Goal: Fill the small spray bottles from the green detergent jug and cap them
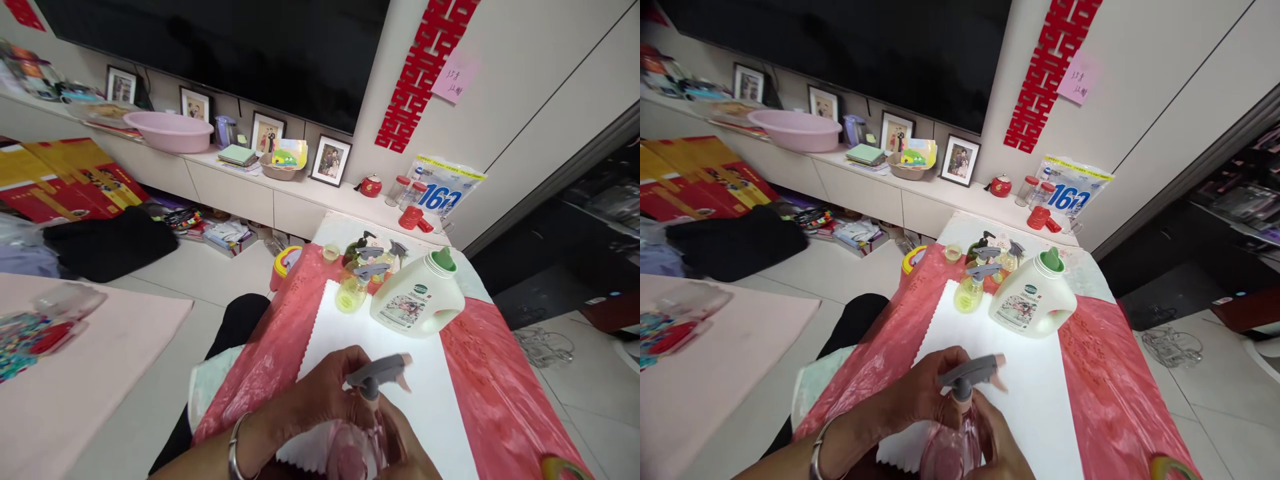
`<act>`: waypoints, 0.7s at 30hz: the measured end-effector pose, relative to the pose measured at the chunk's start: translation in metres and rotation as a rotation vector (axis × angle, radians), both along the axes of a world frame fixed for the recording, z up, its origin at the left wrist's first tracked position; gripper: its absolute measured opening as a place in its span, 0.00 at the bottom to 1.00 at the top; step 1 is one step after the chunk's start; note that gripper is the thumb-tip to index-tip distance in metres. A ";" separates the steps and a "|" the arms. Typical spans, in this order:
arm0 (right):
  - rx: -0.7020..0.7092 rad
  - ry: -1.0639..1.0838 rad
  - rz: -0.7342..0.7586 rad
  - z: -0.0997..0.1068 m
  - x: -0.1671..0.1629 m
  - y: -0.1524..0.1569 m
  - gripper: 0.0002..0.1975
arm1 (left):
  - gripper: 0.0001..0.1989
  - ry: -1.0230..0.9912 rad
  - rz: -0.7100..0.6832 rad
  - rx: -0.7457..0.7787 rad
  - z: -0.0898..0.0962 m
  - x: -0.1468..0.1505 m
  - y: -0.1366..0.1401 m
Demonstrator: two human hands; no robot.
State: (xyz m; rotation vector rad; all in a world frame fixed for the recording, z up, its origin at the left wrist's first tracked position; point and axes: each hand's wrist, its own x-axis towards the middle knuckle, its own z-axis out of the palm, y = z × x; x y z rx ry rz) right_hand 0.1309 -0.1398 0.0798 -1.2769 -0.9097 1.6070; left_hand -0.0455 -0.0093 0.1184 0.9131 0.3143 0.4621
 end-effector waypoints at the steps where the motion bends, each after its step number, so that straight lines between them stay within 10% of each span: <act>1: 0.007 0.035 0.019 0.001 -0.001 0.003 0.52 | 0.28 0.041 0.040 0.027 0.000 0.000 0.000; 10: 0.084 -0.056 -0.056 -0.046 0.015 -0.003 0.62 | 0.19 0.080 -0.119 0.108 0.020 -0.006 0.010; 21: 0.268 -0.581 -0.237 -0.006 0.003 0.006 0.44 | 0.18 -0.155 0.499 0.022 0.023 0.013 0.005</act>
